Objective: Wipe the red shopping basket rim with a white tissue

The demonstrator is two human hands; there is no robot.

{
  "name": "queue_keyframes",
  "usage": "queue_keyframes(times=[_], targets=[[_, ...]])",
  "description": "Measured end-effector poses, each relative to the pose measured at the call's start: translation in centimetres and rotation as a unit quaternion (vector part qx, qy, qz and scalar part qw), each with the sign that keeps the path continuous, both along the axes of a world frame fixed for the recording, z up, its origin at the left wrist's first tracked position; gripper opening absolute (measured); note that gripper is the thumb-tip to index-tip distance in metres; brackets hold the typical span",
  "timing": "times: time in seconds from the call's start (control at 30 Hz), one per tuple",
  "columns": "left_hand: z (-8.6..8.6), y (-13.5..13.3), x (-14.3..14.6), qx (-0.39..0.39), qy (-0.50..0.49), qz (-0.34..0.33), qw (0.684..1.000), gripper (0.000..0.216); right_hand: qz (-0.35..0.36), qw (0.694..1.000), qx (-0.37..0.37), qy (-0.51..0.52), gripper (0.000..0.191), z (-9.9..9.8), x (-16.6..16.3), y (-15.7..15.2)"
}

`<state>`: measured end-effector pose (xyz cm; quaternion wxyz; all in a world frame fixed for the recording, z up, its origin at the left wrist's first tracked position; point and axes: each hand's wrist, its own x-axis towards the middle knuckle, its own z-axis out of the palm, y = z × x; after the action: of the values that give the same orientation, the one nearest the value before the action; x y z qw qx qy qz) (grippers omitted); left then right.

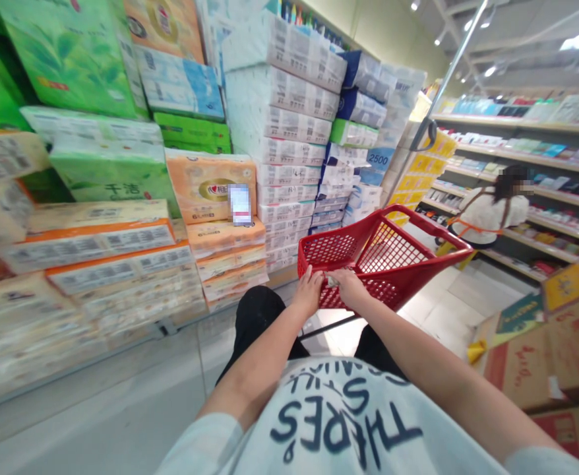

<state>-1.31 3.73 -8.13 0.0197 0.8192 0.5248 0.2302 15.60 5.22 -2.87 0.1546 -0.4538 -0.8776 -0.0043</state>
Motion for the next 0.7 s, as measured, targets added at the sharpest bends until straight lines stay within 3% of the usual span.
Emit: queue_keyframes(times=[0.13, 0.23, 0.3, 0.47, 0.53, 0.63, 0.7], targets=[[-0.3, 0.0, -0.1, 0.007, -0.003, -0.003, 1.0, 0.052, 0.015, 0.999, 0.032, -0.032, 0.053, 0.5, -0.2, -0.3], [-0.5, -0.1, -0.1, 0.01, -0.002, -0.014, 1.0, 0.055, 0.038, 0.994, -0.081, -0.066, 0.049, 2.3, -0.5, 0.5], [-0.4, -0.2, -0.1, 0.01, -0.007, -0.011, 1.0, 0.055, 0.065, 0.988, -0.117, -0.08, 0.05, 2.8, -0.6, 0.6], [-0.1, -0.4, 0.1, 0.007, -0.02, -0.003, 1.0, 0.051, 0.001, 0.999, 0.011, -0.03, 0.059, 1.1, -0.4, -0.5], [0.1, -0.5, 0.2, 0.007, -0.017, -0.011, 1.0, 0.05, 0.004, 0.999, -0.041, -0.011, 0.052, 1.3, -0.2, 0.1], [0.2, -0.8, 0.3, 0.006, -0.011, -0.013, 1.0, 0.05, 0.032, 0.979, -0.199, 0.018, 0.046, 2.9, 0.4, 1.7], [0.1, -0.8, 0.5, 0.009, -0.011, -0.011, 1.0, 0.05, 0.012, 0.976, -0.217, 0.03, 0.04, 3.4, 0.7, 2.0]])
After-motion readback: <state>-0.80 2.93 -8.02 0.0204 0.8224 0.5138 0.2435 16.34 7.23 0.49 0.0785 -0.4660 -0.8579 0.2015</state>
